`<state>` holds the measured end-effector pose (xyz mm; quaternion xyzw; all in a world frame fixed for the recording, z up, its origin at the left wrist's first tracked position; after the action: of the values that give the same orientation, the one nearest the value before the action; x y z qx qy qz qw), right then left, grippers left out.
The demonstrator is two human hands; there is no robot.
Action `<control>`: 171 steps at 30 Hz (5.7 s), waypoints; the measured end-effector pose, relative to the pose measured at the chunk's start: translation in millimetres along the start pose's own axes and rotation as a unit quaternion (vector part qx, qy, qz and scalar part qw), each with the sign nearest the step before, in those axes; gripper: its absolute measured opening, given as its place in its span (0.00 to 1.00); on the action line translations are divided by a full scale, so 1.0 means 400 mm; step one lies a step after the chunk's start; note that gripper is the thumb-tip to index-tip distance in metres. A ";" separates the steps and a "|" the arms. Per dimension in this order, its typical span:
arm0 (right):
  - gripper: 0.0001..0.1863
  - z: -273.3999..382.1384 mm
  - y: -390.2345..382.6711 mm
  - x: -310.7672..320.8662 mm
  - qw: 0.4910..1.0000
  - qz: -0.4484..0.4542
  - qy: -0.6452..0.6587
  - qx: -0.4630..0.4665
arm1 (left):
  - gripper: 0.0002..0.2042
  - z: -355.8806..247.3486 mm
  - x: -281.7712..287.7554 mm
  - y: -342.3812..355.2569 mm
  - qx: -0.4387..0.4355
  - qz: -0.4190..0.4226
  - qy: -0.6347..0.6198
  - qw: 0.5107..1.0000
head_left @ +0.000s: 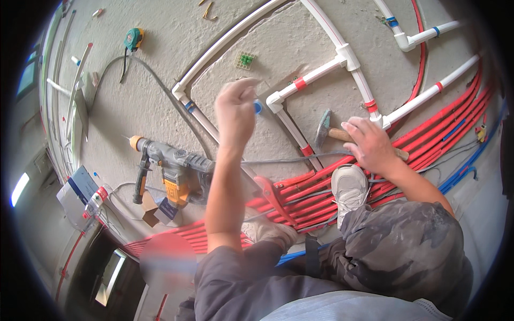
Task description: The person secures white PVC pipes to a concrete wall using a hammer and plastic anchors. They then use a rotary hammer drill to create holes and continue fastening additional pipes along the wall.
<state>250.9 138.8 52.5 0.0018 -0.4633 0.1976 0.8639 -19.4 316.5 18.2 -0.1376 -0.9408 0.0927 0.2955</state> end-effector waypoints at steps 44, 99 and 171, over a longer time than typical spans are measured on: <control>0.22 0.003 0.000 -0.103 0.732 0.062 0.583 -0.346 | 0.17 -0.026 -0.223 -0.051 -0.045 -0.023 -0.115 0.992; 0.23 -0.009 0.067 0.020 0.994 0.034 0.065 -0.084 | 0.09 -0.039 -0.221 -0.123 -0.146 -0.241 0.147 0.948; 0.14 -0.069 -0.102 -0.015 0.963 -0.028 0.223 -0.150 | 0.05 0.004 0.046 -0.114 -0.040 -0.228 0.002 0.973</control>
<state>283.9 104.3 39.4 -0.1586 -0.2828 0.0969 0.9410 -44.0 279.1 38.1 0.0686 -0.9499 -0.0147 0.3047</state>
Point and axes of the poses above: each hand's wrist, its own y-axis towards the middle knuckle, its own x-axis out of the back of the hand, z = x × y, the point moved 9 cm from there along y, towards the middle knuckle, and after that the axes turned 4 degrees about z, right-handed, at the moved point
